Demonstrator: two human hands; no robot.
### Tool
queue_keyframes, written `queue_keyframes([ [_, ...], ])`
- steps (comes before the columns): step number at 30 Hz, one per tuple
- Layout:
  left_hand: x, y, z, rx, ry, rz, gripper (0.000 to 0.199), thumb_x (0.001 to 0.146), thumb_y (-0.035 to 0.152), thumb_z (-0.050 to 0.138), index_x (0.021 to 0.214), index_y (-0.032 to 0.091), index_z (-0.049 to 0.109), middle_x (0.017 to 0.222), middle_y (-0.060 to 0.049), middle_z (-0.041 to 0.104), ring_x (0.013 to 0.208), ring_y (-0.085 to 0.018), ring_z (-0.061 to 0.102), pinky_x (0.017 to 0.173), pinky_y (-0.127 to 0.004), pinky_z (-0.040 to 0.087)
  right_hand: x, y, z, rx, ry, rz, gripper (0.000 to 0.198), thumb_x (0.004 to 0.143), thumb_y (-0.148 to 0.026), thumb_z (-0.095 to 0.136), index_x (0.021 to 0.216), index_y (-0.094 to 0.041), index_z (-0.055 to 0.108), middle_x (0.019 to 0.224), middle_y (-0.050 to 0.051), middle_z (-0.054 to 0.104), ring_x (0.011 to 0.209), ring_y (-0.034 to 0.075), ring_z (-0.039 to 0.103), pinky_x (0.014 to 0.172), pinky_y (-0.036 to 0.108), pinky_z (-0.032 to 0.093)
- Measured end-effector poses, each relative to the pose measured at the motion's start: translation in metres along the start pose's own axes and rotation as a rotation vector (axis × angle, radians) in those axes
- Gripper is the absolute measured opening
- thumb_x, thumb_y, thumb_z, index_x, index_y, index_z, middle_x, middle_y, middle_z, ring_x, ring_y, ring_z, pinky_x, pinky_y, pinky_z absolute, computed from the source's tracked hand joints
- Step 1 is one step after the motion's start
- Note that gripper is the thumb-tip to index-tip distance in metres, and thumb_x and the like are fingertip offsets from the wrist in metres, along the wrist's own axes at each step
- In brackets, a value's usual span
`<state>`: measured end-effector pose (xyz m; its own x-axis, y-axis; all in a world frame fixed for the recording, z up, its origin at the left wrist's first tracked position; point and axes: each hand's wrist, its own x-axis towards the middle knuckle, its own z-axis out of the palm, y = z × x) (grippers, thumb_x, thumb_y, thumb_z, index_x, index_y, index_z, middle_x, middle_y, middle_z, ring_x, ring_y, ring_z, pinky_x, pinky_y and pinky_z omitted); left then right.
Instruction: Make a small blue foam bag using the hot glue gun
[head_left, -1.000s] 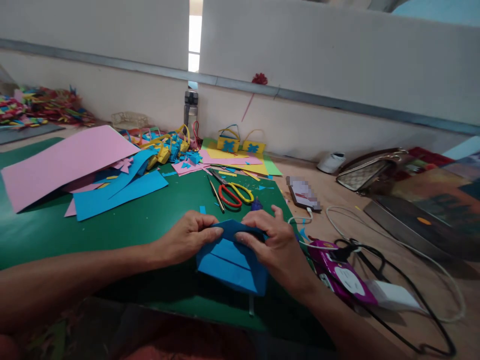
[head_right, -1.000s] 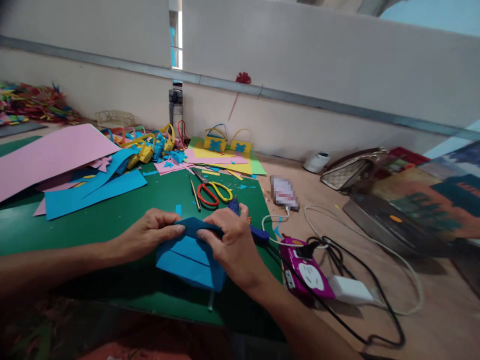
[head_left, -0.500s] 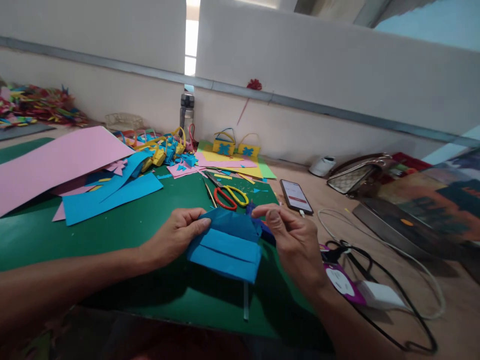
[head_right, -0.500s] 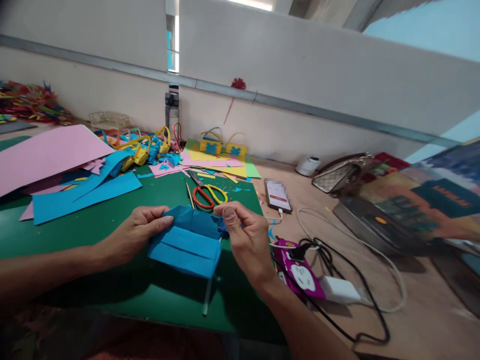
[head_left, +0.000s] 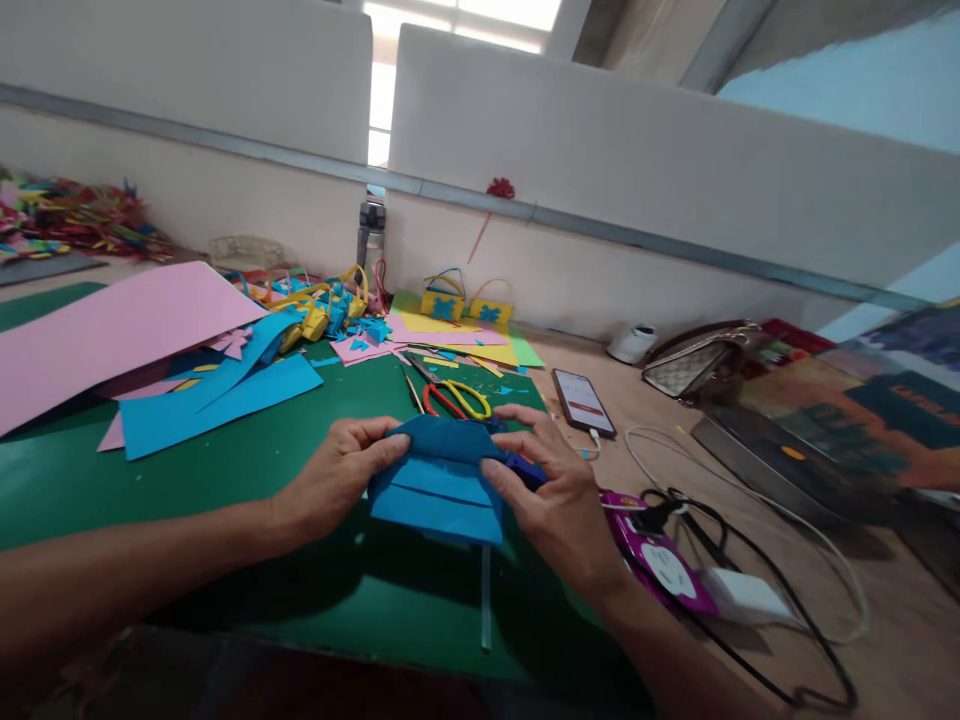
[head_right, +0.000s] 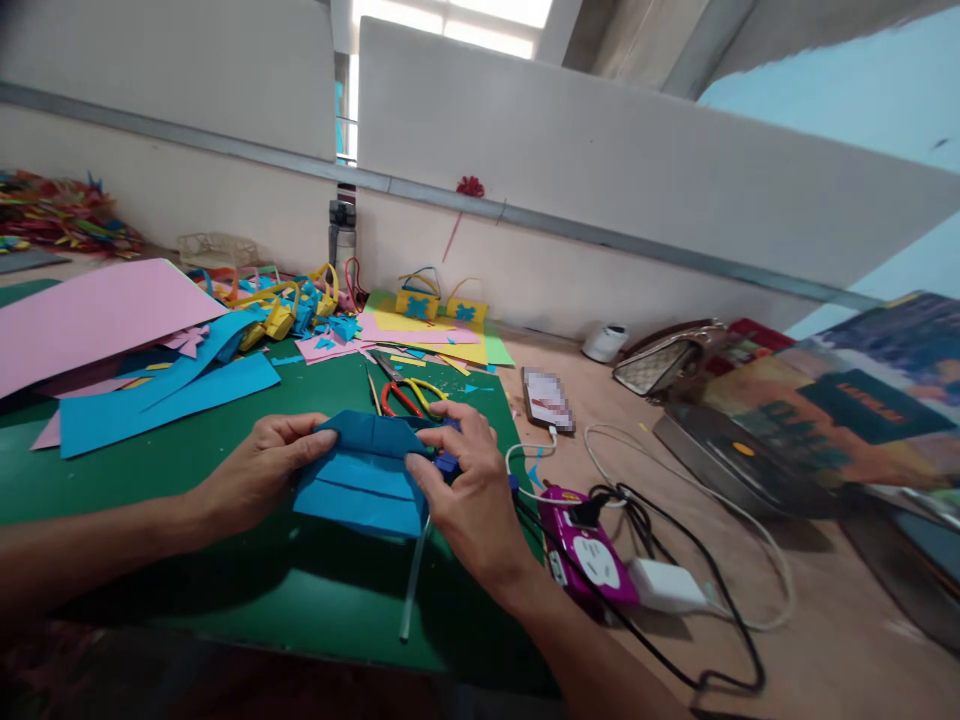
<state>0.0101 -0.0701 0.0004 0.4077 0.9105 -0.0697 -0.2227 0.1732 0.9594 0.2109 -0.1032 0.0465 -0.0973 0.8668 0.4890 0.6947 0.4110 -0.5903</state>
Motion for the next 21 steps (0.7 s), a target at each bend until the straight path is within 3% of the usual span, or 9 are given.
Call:
queue_keyframes([
  [5,0.0009,-0.0006,-0.0006,-0.023,0.006,0.003,0.027,0.072,0.040,0.065,0.074,0.014,0.058,0.059,0.003,0.054,0.048,-0.008,0.048,0.048,-0.019,0.040,0.0033,0.0046,-0.0023,0.097,-0.166,0.135,0.022,0.074,-0.028,0.059,0.093,-0.020,0.067,0.101,0.007,0.060,0.096,0.023,0.057,0.085,0.037,0.044],
  [10,0.0013,0.0002,-0.0005,-0.043,0.010,0.027,0.027,0.072,0.040,0.066,0.072,0.013,0.061,0.061,0.001,0.056,0.052,-0.008,0.051,0.052,-0.019,0.043,0.0030,0.0028,-0.0041,0.125,-0.116,0.123,0.034,0.076,-0.030,0.059,0.109,-0.025,0.064,0.127,0.006,0.051,0.115,0.024,0.048,0.081,0.033,0.047],
  [12,0.0010,0.0000,0.0001,-0.070,0.006,0.003,0.028,0.070,0.040,0.068,0.073,0.013,0.061,0.062,0.000,0.059,0.051,-0.009,0.052,0.051,-0.020,0.044,0.0025,-0.0002,-0.0042,0.177,-0.175,0.089,0.032,0.077,-0.027,0.057,0.108,-0.024,0.065,0.120,0.005,0.058,0.109,0.023,0.053,0.080,0.031,0.047],
  [16,0.0012,-0.0009,0.0008,-0.108,0.004,-0.035,0.027,0.068,0.038,0.070,0.074,0.014,0.061,0.059,0.001,0.059,0.048,-0.009,0.051,0.047,-0.019,0.043,0.0008,-0.0035,-0.0013,0.258,-0.280,0.108,0.023,0.078,-0.024,0.055,0.095,-0.021,0.070,0.086,0.002,0.070,0.079,0.020,0.063,0.073,0.031,0.049],
  [18,0.0020,-0.0005,0.0009,-0.107,0.020,-0.025,0.026,0.068,0.037,0.070,0.074,0.014,0.061,0.058,0.001,0.059,0.047,-0.008,0.051,0.046,-0.019,0.043,-0.0005,-0.0029,0.0007,0.255,-0.241,0.118,0.017,0.077,-0.025,0.056,0.084,-0.020,0.071,0.087,0.003,0.070,0.080,0.020,0.063,0.073,0.032,0.049],
  [21,0.0027,0.0019,0.0012,-0.109,0.055,0.012,0.026,0.068,0.036,0.070,0.080,0.015,0.062,0.063,0.001,0.061,0.049,-0.008,0.053,0.048,-0.019,0.046,-0.0017,-0.0010,0.0021,0.136,-0.062,0.062,0.010,0.073,-0.024,0.061,0.074,-0.021,0.070,0.105,0.005,0.064,0.096,0.022,0.059,0.085,0.035,0.045],
])
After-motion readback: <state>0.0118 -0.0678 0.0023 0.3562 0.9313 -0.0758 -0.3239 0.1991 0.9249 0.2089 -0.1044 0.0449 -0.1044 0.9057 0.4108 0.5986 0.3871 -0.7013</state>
